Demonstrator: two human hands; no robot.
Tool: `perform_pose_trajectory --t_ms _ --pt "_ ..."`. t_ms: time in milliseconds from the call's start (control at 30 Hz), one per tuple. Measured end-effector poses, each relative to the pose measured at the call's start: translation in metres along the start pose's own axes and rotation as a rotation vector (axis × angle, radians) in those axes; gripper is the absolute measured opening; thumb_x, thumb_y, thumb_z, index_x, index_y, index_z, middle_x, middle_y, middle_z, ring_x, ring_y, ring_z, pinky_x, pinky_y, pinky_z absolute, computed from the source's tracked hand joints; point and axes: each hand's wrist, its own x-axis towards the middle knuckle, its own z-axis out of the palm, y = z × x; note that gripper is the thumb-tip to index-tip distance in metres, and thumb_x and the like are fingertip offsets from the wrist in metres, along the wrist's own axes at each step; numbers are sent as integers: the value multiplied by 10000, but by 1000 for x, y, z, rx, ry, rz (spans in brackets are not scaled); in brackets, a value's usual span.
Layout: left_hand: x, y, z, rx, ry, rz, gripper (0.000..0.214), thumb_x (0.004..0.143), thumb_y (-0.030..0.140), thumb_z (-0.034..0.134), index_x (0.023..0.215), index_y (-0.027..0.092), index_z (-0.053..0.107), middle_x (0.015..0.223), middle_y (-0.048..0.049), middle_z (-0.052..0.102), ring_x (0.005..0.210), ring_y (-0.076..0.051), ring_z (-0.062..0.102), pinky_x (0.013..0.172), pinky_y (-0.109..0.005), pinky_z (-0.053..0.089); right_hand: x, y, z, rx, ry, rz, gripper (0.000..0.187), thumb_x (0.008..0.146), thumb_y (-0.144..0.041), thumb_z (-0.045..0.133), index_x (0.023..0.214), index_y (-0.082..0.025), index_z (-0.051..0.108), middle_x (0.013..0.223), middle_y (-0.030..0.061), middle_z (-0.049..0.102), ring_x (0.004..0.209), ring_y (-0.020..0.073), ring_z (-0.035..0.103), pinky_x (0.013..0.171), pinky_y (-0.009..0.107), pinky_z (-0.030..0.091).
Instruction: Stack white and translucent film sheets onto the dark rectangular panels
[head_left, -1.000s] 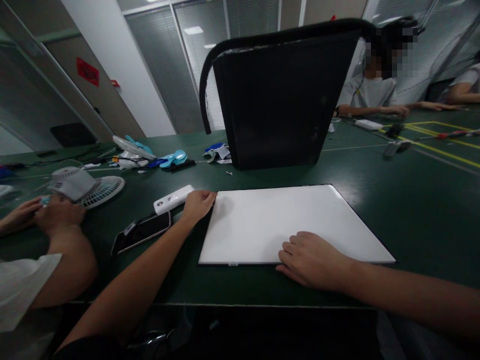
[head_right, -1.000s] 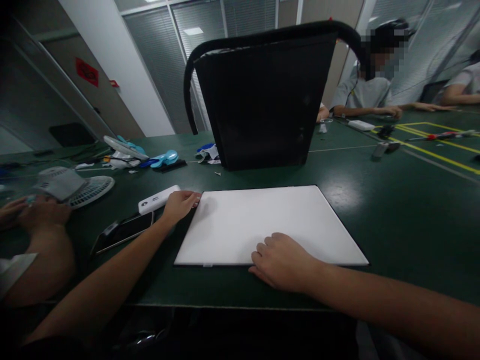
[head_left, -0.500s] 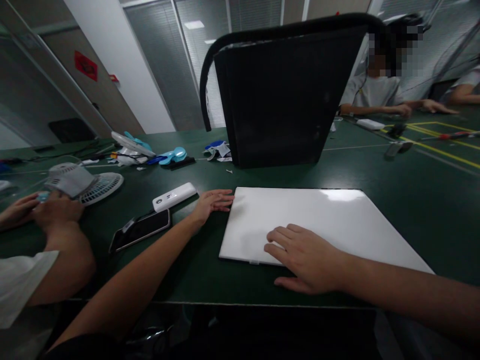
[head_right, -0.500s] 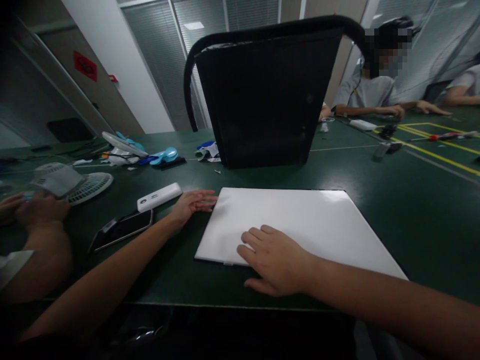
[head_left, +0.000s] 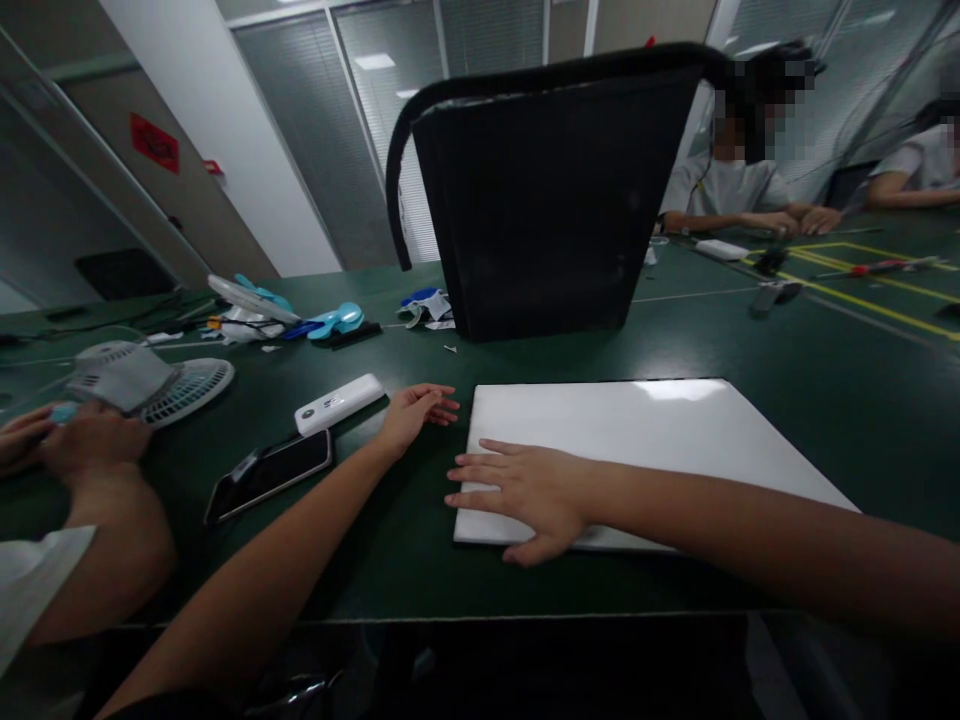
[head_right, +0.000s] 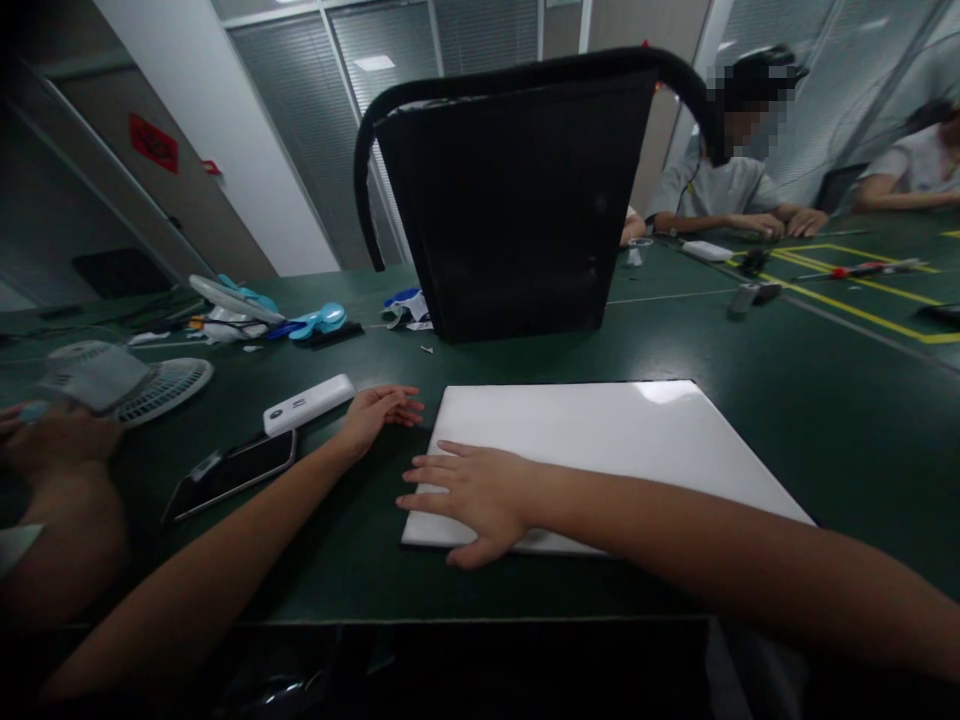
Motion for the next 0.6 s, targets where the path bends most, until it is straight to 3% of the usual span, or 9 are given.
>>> perform_pose_trajectory --t_ms 100,233,400,600 --pt "7 -2 -10 54 122 35 471 802 498 726 1069 111 722 921 -132 801 753 -218 762 743 -340 584 11 6 0 -9 -52 -16 910 910 -613 715 1631 -126 446 1627 240 424 1526 381 406 1301 630 252" --pt "11 -2 -20 140 198 78 440 822 495 691 1042 116 728 876 -121 797 761 -211 749 786 -354 587 12 7 1 -29 11 -23 880 878 -637 735 1567 -131 527 1563 226 487 1446 359 483 1289 604 287" --pt "8 1 -16 209 173 77 393 861 460 657 1047 121 728 914 -117 797 797 -211 752 842 -377 602 0 5 7 -39 76 15 807 872 -630 718 1506 -151 579 1518 202 514 1382 355 510 1222 555 385" --pt "4 5 -10 268 124 58 318 903 376 634 1058 121 742 935 -117 800 816 -212 757 852 -369 596 -30 18 7 -33 81 148 813 861 -620 698 1520 -163 564 1537 195 493 1415 378 481 1209 597 388"
